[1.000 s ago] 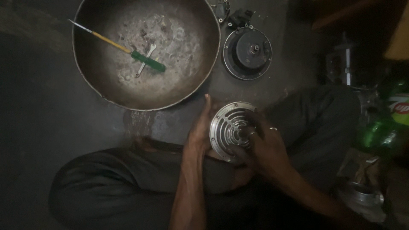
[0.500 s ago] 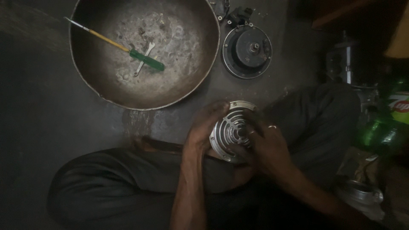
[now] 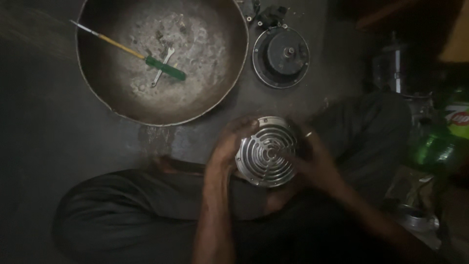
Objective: The person sits on the floor and disassembles a small electric motor, removing the end cap and rotor. They then use a screwdriver to adjust the fan blades on the stator assembly before reassembling the motor components.
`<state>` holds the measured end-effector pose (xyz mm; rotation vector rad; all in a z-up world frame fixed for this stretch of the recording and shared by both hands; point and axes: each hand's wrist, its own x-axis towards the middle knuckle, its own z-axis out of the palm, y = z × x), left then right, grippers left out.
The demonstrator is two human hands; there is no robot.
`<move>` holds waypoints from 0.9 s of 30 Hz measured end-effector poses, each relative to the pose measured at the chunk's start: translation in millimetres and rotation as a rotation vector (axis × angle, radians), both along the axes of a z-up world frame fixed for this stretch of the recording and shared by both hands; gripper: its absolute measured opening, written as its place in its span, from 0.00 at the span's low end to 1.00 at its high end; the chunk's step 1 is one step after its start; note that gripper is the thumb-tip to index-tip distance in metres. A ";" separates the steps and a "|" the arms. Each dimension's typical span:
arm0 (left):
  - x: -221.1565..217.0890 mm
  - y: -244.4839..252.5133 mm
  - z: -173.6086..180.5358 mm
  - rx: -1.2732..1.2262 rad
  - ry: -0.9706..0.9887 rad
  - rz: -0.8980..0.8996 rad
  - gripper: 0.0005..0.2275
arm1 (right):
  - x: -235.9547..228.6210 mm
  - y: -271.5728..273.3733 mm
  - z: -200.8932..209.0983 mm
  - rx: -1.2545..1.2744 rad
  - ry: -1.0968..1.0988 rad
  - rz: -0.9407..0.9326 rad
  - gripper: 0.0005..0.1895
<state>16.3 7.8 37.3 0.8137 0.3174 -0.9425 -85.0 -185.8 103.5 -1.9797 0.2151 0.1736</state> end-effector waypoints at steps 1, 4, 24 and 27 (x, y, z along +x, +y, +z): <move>-0.4 2.0 2.3 0.038 -0.040 -0.043 0.14 | 4.1 -6.0 -3.2 0.075 0.108 -0.098 0.35; -2.8 2.6 7.9 0.030 -0.125 -0.063 0.14 | 18.4 -20.5 -6.0 0.204 0.395 -0.302 0.26; -93.6 0.1 46.5 0.669 -0.488 0.287 0.19 | -4.6 -76.0 -30.9 0.539 0.546 -0.277 0.19; -103.7 0.4 54.8 0.693 -0.510 0.301 0.18 | -14.0 -80.7 -28.5 0.514 0.505 -0.203 0.19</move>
